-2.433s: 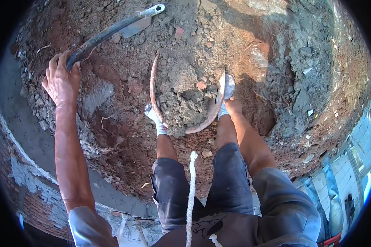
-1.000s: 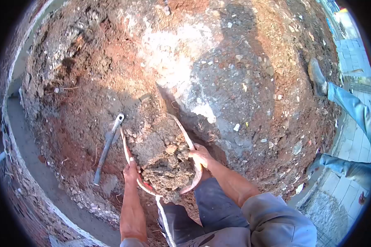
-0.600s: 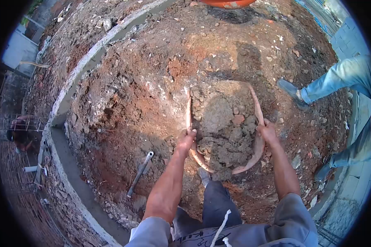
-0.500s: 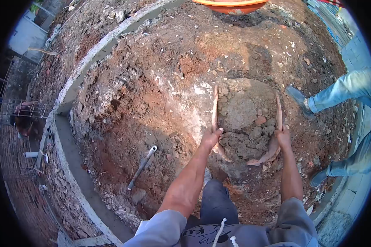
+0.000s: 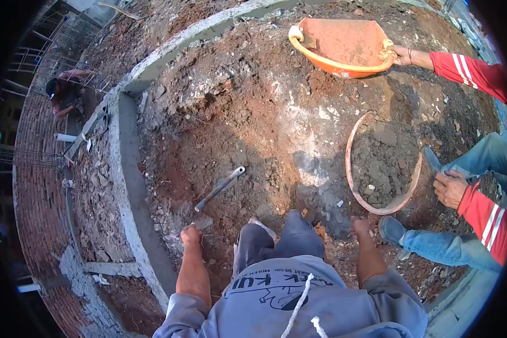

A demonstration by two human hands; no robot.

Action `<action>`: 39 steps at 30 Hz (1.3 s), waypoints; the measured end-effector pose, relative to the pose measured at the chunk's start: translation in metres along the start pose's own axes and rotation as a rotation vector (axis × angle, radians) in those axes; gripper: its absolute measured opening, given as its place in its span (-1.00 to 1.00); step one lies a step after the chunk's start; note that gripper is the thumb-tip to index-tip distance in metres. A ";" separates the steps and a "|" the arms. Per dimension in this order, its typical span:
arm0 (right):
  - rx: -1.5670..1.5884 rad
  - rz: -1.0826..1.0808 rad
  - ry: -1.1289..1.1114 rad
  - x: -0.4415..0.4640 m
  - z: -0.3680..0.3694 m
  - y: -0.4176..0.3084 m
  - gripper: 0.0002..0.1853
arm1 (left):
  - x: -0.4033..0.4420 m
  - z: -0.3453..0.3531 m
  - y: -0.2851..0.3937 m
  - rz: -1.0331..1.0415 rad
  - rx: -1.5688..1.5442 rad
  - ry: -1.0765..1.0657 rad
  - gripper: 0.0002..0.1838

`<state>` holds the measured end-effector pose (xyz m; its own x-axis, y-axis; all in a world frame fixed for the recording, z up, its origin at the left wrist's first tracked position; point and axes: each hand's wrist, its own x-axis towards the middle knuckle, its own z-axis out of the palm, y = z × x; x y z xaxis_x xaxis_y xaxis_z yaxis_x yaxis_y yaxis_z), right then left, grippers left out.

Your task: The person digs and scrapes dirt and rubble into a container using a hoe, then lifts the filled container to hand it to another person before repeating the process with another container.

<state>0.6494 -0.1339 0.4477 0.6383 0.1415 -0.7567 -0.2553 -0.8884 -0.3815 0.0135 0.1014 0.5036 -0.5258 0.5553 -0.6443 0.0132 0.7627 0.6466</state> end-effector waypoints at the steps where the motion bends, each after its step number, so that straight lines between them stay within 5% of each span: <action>1: -0.089 -0.001 -0.161 -0.013 0.008 -0.009 -0.75 | 0.024 -0.033 -0.006 -0.056 -0.170 -0.158 -0.84; 2: -0.177 -0.001 -0.320 -0.024 0.018 -0.022 -0.80 | 0.020 -0.041 -0.006 -0.015 -0.166 -0.160 -0.85; 6: -0.176 -0.123 -0.284 -0.030 0.060 -0.079 -0.84 | -0.022 -0.028 -0.007 0.039 -0.040 -0.077 -0.86; 9: -0.034 -0.203 -0.239 -0.037 0.079 -0.132 -0.76 | 0.054 -0.018 -0.124 0.003 -0.249 -0.292 -0.73; 11: -0.156 -0.220 -0.244 -0.059 0.095 -0.153 -0.78 | 0.036 -0.019 -0.138 -0.200 0.128 -0.341 -0.70; 17: -0.064 -0.392 -0.243 -0.102 0.145 -0.202 -0.79 | 0.044 -0.062 -0.160 -0.184 0.192 -0.424 -0.77; 20: -0.123 -0.314 -0.332 -0.104 0.168 -0.176 -0.80 | 0.032 -0.090 -0.085 -0.253 0.181 -0.261 -0.83; 23: -0.280 -0.273 -0.352 -0.119 0.167 -0.166 -0.80 | 0.083 -0.113 -0.077 -0.201 -0.158 -0.248 -0.86; 28: -0.292 -0.131 -0.316 -0.101 0.141 -0.147 -0.79 | 0.113 -0.099 -0.043 -0.138 -0.259 -0.296 -0.85; 34: -0.048 -0.097 -0.189 -0.101 0.131 -0.179 -0.66 | 0.059 -0.040 -0.029 -0.191 -0.112 -0.280 -0.84; 37: 0.188 -0.068 -0.274 -0.068 0.145 -0.194 -0.55 | 0.077 -0.031 -0.075 -0.200 -0.144 -0.431 -0.86; 39: 0.343 -0.040 -0.309 -0.041 0.156 -0.212 -0.50 | 0.044 -0.030 -0.059 -0.249 -0.099 -0.297 -0.87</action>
<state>0.5642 0.1168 0.4764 0.4191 0.3426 -0.8408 -0.4937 -0.6912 -0.5277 -0.0360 0.0711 0.4488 -0.2338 0.4399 -0.8671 -0.1735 0.8586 0.4824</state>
